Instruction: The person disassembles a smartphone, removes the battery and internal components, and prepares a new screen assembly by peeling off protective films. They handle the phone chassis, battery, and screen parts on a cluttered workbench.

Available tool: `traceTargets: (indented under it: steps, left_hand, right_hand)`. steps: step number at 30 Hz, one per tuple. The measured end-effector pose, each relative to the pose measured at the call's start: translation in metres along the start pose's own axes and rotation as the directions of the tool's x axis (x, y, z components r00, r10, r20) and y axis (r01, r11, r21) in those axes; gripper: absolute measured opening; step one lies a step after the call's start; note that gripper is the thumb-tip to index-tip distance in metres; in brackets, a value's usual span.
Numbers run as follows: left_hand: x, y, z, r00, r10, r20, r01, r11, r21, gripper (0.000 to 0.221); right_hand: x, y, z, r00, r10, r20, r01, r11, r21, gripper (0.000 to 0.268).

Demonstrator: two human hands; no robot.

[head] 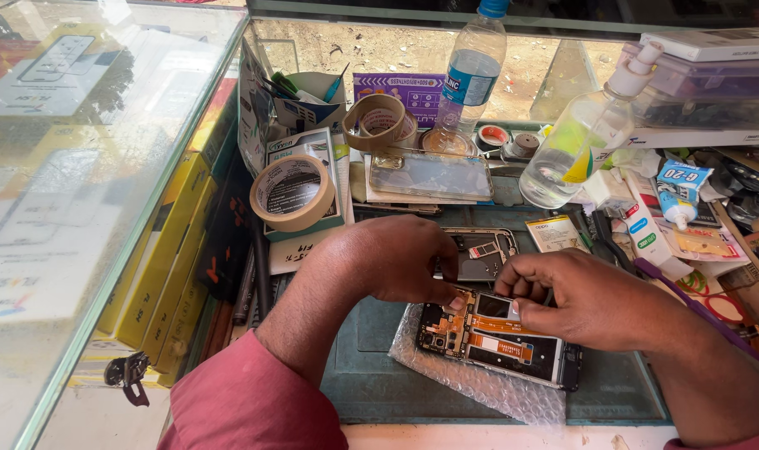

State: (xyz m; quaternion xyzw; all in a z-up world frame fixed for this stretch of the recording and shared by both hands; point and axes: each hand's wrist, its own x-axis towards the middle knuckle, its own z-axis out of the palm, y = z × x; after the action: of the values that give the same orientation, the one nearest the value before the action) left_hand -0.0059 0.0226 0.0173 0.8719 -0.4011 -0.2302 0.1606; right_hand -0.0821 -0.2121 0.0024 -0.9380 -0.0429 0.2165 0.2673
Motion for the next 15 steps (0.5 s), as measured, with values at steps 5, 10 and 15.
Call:
traceTargets:
  steps: [5,10,15]
  left_hand:
    - [0.006,-0.001,0.007,0.998,0.053,-0.014,-0.053,0.998,0.024,0.030]
    - [0.007,-0.005,0.005,0.974,0.210,-0.081,-0.214,0.976,-0.033,0.024]
    - [0.002,-0.007,-0.001,0.904,0.329,-0.274,-0.382,0.908,-0.170,0.020]
  right_hand:
    - [0.000,0.005,-0.001,0.997,-0.003,0.073,-0.008,0.989,0.145,0.035]
    - [0.000,0.016,0.000,0.978,-0.119,0.170,0.051,0.933,0.355,0.040]
    - [-0.002,0.027,-0.008,0.968,-0.184,0.168,0.085,0.878,0.471,0.030]
